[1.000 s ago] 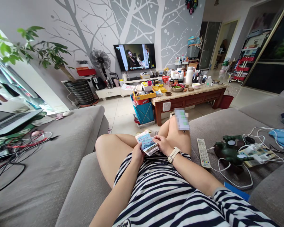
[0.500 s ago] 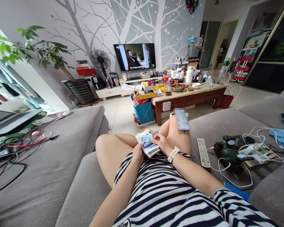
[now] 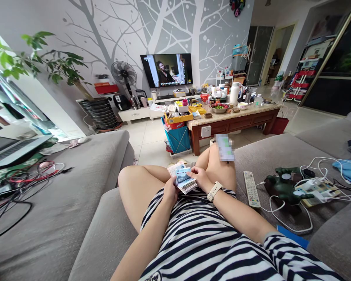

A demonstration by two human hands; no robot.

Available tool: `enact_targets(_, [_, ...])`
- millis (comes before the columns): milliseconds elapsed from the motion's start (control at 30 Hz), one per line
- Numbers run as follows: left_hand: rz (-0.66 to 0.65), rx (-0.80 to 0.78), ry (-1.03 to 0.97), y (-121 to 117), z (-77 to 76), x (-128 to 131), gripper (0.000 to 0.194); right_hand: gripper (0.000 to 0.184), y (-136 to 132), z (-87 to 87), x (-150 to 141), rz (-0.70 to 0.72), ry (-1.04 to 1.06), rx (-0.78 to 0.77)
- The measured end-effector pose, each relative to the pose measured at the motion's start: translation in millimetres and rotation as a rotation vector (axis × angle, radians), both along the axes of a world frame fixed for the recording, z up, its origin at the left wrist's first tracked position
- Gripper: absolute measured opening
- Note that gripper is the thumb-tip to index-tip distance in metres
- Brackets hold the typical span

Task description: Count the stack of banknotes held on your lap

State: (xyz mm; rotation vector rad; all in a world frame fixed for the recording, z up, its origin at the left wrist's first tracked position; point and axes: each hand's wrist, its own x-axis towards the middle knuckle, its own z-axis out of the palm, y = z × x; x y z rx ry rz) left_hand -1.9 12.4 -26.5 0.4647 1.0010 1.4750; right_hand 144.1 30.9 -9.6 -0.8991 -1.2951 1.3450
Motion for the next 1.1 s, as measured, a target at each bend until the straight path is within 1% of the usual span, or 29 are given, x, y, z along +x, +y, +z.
enact_targets(200, [0.010,-0.012,-0.043,4.1,-2.7,-1.0,0.024,0.032,0.1,-2.2,0.2,0.023,0.010,0.002])
enact_targets(467, [0.004,0.001,-0.022,7.2,-9.9,-3.6,0.027,0.034,-1.2,0.2,-1.3,0.056,0.059,-0.044])
enact_targets(633, [-0.006,-0.001,-0.022,7.4,-8.5,-3.3,0.027,0.033,-0.5,0.1,-1.4,0.058,0.075,-0.052])
enact_targets(733, [-0.002,-0.004,-0.028,8.3,-9.1,-3.4,0.028,0.034,-0.9,1.0,-0.9,0.055,0.069,-0.052])
enact_targets(867, [0.022,0.006,-0.020,10.3,-13.8,-4.6,0.028,0.034,-2.2,1.3,-0.1,0.049,0.035,-0.047])
enact_targets(1100, [-0.003,0.032,-0.017,12.1,-19.1,-6.3,0.027,0.031,0.6,-5.3,0.3,0.024,-0.005,-0.043])
